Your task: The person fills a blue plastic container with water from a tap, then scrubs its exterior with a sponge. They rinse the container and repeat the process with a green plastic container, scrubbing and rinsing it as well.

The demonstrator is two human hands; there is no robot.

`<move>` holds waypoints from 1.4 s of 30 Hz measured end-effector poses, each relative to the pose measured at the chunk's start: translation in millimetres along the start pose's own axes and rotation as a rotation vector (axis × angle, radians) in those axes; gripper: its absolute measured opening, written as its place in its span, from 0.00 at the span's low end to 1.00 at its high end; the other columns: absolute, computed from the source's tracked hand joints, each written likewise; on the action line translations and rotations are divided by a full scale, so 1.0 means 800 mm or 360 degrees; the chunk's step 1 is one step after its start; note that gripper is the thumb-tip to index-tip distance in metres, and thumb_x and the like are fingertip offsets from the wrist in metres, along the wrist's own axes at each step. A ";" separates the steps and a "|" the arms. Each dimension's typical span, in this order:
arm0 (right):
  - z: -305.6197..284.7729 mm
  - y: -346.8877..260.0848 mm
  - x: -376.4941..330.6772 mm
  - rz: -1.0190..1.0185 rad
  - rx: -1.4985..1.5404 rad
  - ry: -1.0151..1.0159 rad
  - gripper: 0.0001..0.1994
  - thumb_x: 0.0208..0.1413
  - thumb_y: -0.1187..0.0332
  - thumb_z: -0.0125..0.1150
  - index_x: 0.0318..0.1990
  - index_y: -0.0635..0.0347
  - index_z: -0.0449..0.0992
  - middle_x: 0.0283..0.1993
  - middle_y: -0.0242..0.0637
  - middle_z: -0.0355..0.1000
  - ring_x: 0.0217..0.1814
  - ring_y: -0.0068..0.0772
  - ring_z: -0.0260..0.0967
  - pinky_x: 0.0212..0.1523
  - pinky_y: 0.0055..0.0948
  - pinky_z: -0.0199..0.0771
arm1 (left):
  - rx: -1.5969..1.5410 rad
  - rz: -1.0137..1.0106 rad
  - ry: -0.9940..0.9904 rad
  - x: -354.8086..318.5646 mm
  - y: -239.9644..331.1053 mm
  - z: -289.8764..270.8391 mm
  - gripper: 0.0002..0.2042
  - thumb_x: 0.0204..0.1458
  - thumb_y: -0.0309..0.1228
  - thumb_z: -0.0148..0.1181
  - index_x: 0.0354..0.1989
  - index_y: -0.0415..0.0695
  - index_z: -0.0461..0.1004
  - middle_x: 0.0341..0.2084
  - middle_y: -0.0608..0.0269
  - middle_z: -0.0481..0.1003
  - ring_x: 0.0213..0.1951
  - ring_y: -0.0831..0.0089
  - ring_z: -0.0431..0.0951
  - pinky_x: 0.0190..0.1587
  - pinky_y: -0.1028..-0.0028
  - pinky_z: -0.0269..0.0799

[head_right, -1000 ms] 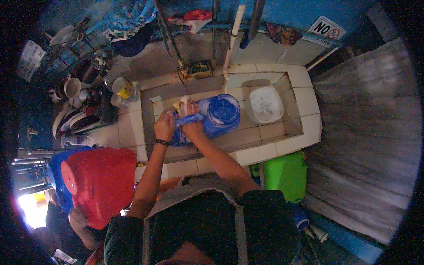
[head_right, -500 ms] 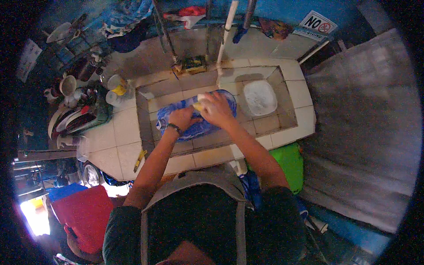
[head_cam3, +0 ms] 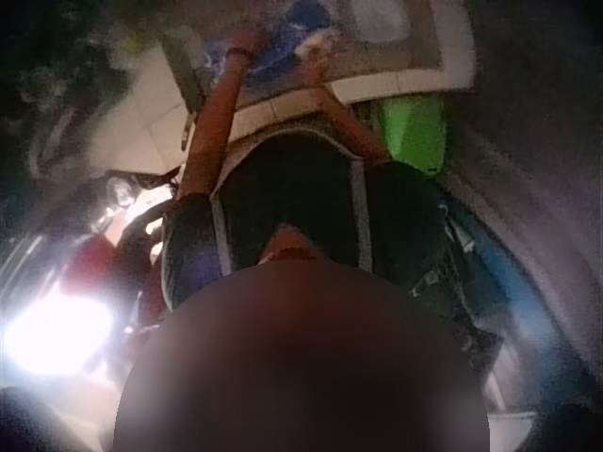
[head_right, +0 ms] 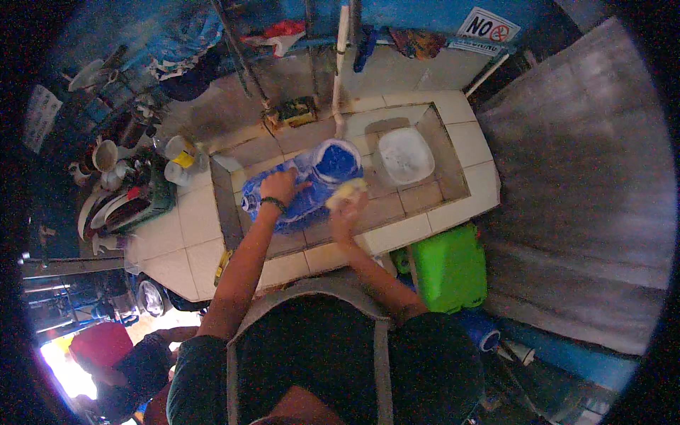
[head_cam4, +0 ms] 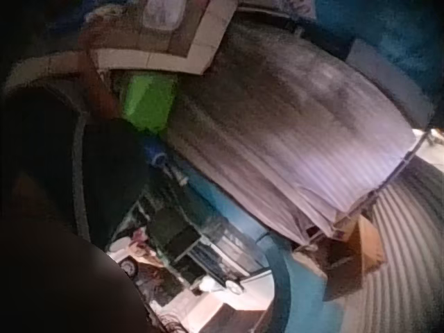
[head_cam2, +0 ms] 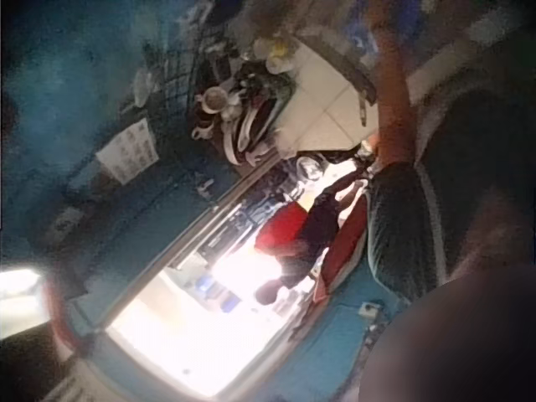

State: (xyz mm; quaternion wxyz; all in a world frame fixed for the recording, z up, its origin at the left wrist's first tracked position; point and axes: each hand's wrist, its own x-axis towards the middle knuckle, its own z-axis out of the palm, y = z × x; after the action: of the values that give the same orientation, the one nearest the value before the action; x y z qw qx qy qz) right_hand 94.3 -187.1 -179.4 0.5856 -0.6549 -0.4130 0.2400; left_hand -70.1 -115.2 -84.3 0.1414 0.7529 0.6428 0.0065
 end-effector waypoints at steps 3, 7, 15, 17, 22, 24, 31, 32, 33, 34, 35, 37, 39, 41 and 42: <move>0.026 -0.009 -0.019 -0.0663 -0.0655 -0.0181 0.19 0.54 0.66 0.52 0.53 0.60 0.64 0.50 0.52 0.60 0.54 0.56 0.55 0.56 0.49 0.54 | 0.0019 0.0011 0.0057 0.001 0.003 0.011 0.20 0.45 0.52 0.54 0.38 0.49 0.70 0.28 0.51 0.76 0.33 0.54 0.77 0.33 0.58 0.73; 0.021 -0.031 -0.002 -0.1186 -0.1432 -0.0407 0.17 0.51 0.66 0.54 0.49 0.60 0.68 0.50 0.52 0.61 0.53 0.55 0.56 0.54 0.47 0.57 | 0.0016 -0.0050 -0.0013 -0.003 0.008 0.010 0.16 0.45 0.42 0.56 0.41 0.50 0.70 0.31 0.52 0.76 0.34 0.53 0.77 0.35 0.58 0.73; -0.019 -0.040 0.054 -0.0718 -0.0174 -0.0025 0.13 0.49 0.71 0.56 0.43 0.62 0.71 0.48 0.48 0.65 0.50 0.49 0.61 0.49 0.43 0.62 | -0.0318 0.0156 0.0026 -0.054 -0.094 0.027 0.24 0.38 0.41 0.62 0.48 0.51 0.71 0.36 0.52 0.76 0.38 0.52 0.75 0.42 0.59 0.70; -0.005 -0.029 0.073 -0.1012 -0.0197 -0.0273 0.14 0.47 0.70 0.58 0.43 0.62 0.71 0.46 0.48 0.65 0.50 0.49 0.61 0.49 0.42 0.62 | -0.0616 0.0454 0.0144 -0.049 -0.154 0.059 0.24 0.36 0.39 0.64 0.46 0.48 0.71 0.40 0.53 0.74 0.40 0.53 0.74 0.43 0.60 0.70; 0.003 0.011 0.079 -0.0538 -0.0651 -0.0062 0.16 0.44 0.65 0.62 0.42 0.58 0.73 0.48 0.45 0.65 0.52 0.50 0.59 0.50 0.46 0.61 | -0.1355 -0.0009 0.0450 -0.042 -0.253 0.186 0.28 0.42 0.38 0.61 0.54 0.43 0.62 0.52 0.55 0.66 0.52 0.58 0.66 0.52 0.61 0.63; -0.007 0.025 0.068 -0.0435 -0.1088 -0.0062 0.15 0.44 0.63 0.61 0.41 0.55 0.74 0.50 0.44 0.64 0.54 0.51 0.57 0.50 0.50 0.59 | -0.2935 -0.0385 0.0310 -0.056 -0.269 0.219 0.27 0.48 0.37 0.57 0.56 0.43 0.59 0.53 0.56 0.65 0.54 0.60 0.64 0.54 0.61 0.61; 0.012 0.032 0.026 -0.1167 -0.1105 -0.0679 0.12 0.42 0.61 0.60 0.34 0.56 0.75 0.46 0.41 0.64 0.47 0.49 0.59 0.50 0.44 0.59 | -0.1543 -0.0723 0.1349 -0.056 -0.210 0.167 0.28 0.52 0.49 0.47 0.61 0.54 0.56 0.61 0.56 0.53 0.60 0.52 0.54 0.60 0.54 0.50; 0.022 0.030 0.027 -0.1188 -0.1079 -0.0783 0.12 0.42 0.62 0.60 0.34 0.55 0.75 0.45 0.40 0.65 0.47 0.48 0.59 0.49 0.44 0.59 | -0.0777 -0.0933 0.1395 -0.044 -0.189 0.147 0.28 0.51 0.50 0.46 0.61 0.56 0.56 0.62 0.56 0.51 0.61 0.51 0.52 0.60 0.51 0.47; 0.032 0.028 0.030 -0.1264 -0.1108 -0.0957 0.11 0.41 0.62 0.60 0.33 0.55 0.76 0.44 0.39 0.65 0.46 0.47 0.59 0.48 0.43 0.60 | -0.0434 -0.1061 0.0962 -0.042 -0.156 0.136 0.27 0.52 0.50 0.46 0.61 0.58 0.56 0.64 0.58 0.48 0.62 0.51 0.49 0.61 0.49 0.43; 0.040 0.028 0.037 -0.1281 -0.1142 -0.1130 0.11 0.40 0.63 0.60 0.32 0.54 0.76 0.43 0.38 0.66 0.46 0.47 0.59 0.48 0.43 0.61 | -0.0018 -0.1094 0.0523 -0.039 -0.120 0.129 0.26 0.52 0.50 0.45 0.61 0.61 0.57 0.65 0.60 0.45 0.64 0.52 0.45 0.61 0.46 0.39; 0.049 0.027 0.045 -0.1205 -0.1165 -0.1264 0.11 0.41 0.62 0.59 0.33 0.56 0.76 0.45 0.41 0.67 0.47 0.50 0.60 0.48 0.45 0.62 | 0.0041 -0.0826 0.0423 -0.036 -0.091 0.123 0.25 0.53 0.50 0.44 0.61 0.63 0.56 0.65 0.62 0.45 0.65 0.54 0.43 0.61 0.45 0.36; 0.068 0.027 0.069 -0.0947 -0.1298 -0.1501 0.11 0.42 0.62 0.58 0.32 0.57 0.76 0.45 0.42 0.68 0.48 0.53 0.62 0.46 0.47 0.63 | 0.0137 -0.0385 0.0450 -0.032 -0.045 0.115 0.24 0.54 0.48 0.42 0.61 0.65 0.56 0.65 0.66 0.44 0.66 0.56 0.40 0.61 0.43 0.32; 0.083 0.027 0.094 -0.1076 -0.1520 -0.1238 0.09 0.38 0.62 0.60 0.28 0.54 0.77 0.43 0.38 0.68 0.47 0.51 0.62 0.43 0.47 0.65 | -0.0003 -0.0090 0.0320 -0.030 -0.020 0.112 0.24 0.55 0.47 0.41 0.61 0.65 0.55 0.66 0.68 0.43 0.66 0.58 0.39 0.61 0.42 0.29; 0.093 0.028 0.112 -0.1100 -0.1724 -0.1192 0.06 0.34 0.63 0.62 0.23 0.51 0.77 0.43 0.35 0.69 0.47 0.48 0.64 0.39 0.45 0.68 | 0.0069 -0.0100 0.0461 -0.031 -0.012 0.111 0.23 0.55 0.47 0.41 0.61 0.66 0.55 0.66 0.68 0.43 0.66 0.59 0.39 0.61 0.42 0.29; 0.094 0.031 0.120 -0.1004 -0.1689 -0.1546 0.06 0.35 0.63 0.62 0.24 0.51 0.77 0.44 0.35 0.69 0.48 0.47 0.64 0.40 0.45 0.68 | 0.0119 -0.0137 0.0453 -0.032 -0.012 0.111 0.23 0.55 0.47 0.41 0.61 0.66 0.55 0.65 0.69 0.44 0.66 0.60 0.40 0.61 0.41 0.29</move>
State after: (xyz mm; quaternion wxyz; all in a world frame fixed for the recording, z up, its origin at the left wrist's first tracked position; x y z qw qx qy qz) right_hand 92.6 -64.7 -201.8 -0.0114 -0.5206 -0.8487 0.0925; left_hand -67.1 -156.6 -167.1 0.0209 0.7208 0.6878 0.0832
